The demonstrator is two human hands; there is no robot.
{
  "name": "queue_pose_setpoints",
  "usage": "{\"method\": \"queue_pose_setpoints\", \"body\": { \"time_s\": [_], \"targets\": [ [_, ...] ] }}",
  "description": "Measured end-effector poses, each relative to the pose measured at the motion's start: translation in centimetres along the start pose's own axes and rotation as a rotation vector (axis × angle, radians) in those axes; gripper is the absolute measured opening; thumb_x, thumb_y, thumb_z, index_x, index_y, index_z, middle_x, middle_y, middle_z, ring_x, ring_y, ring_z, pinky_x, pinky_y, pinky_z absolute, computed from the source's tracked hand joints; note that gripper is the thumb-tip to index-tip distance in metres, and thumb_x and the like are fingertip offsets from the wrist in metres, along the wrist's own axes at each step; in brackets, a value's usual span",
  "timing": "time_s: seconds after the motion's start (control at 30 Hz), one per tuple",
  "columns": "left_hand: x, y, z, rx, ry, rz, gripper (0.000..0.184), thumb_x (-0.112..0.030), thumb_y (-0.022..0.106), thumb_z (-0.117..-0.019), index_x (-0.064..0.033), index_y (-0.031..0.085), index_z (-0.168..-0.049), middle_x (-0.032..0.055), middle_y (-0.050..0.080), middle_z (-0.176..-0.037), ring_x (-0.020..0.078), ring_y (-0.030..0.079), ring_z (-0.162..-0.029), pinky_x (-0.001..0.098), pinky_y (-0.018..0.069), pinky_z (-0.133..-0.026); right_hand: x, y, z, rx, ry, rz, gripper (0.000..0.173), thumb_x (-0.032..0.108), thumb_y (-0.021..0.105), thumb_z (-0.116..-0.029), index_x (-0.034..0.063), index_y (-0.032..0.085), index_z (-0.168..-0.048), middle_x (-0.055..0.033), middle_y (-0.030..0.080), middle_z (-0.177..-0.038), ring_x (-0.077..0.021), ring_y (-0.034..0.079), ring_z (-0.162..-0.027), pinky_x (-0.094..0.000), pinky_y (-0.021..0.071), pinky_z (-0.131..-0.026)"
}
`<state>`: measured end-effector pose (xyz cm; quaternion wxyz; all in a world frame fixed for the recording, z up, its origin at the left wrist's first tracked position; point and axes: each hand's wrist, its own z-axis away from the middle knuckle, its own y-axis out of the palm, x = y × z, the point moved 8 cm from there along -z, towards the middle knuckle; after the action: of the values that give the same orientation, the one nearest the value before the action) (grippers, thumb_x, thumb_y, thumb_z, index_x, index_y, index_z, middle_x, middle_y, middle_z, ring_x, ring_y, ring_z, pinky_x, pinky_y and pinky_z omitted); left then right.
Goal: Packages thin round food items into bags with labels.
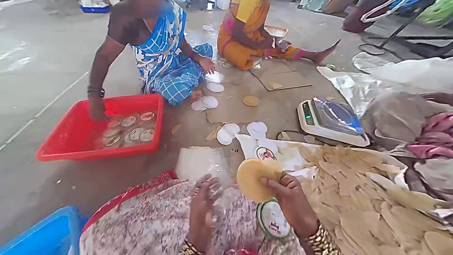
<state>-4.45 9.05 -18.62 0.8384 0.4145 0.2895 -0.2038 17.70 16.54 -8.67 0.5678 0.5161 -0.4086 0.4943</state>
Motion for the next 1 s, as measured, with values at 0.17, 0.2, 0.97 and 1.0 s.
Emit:
{"method": "queue_pose_setpoints", "body": {
  "time_s": [0.17,0.2,0.97,1.0],
  "targets": [
    [3.1,0.9,7.8,-0.178,-0.192,0.306,0.033,-0.024,0.035,-0.1117,-0.003,0.058,-0.124,0.0158,0.07,-0.102,0.0261,0.072,-0.089,0.0403,0.0614,-0.076,-3.1,5.2,6.2,0.148,-0.113,0.039,0.073,-0.002,0.071,-0.0764,-0.0025,0.044,-0.144,-0.0092,0.07,-0.118,-0.0156,0.073,-0.099,-0.0303,0.064,-0.082],
    [3.2,0.6,8.8,-0.248,-0.217,0.355,0.037,-0.029,0.034,-0.1112,-0.0033,0.059,-0.122,0.0168,0.07,-0.102,0.0273,0.072,-0.089,0.0417,0.061,-0.075,-3.6,5.8,7.0,0.175,-0.164,0.094,0.08,0.002,0.071,-0.0775,-0.0022,0.037,-0.15,-0.0102,0.068,-0.124,-0.0152,0.073,-0.102,-0.03,0.0638,-0.083],
    [3.6,-1.7,11.4,-0.144,-0.202,0.479,0.04,-0.035,0.037,-0.109,-0.0039,0.061,-0.112,0.0168,0.07,-0.096,0.0283,0.072,-0.088,0.0449,0.0606,-0.077,-1.6,6.1,12.7,0.319,-0.418,0.406,0.03,0.023,0.055,-0.1015,0.0035,0.075,-0.113,-0.002,0.075,-0.108,-0.0044,0.07,-0.1,-0.0209,0.0582,-0.089],
    [3.7,-1.7,11.4,-0.099,-0.202,0.499,0.042,-0.036,0.034,-0.1095,-0.0042,0.062,-0.107,0.0153,0.071,-0.091,0.0265,0.072,-0.084,0.0421,0.0615,-0.074,-1.4,6.4,13.1,0.346,-0.428,0.401,0.03,0.025,0.057,-0.1019,0.0039,0.075,-0.114,-0.0021,0.075,-0.11,-0.0046,0.07,-0.101,-0.0213,0.0582,-0.089]
  ]
}}
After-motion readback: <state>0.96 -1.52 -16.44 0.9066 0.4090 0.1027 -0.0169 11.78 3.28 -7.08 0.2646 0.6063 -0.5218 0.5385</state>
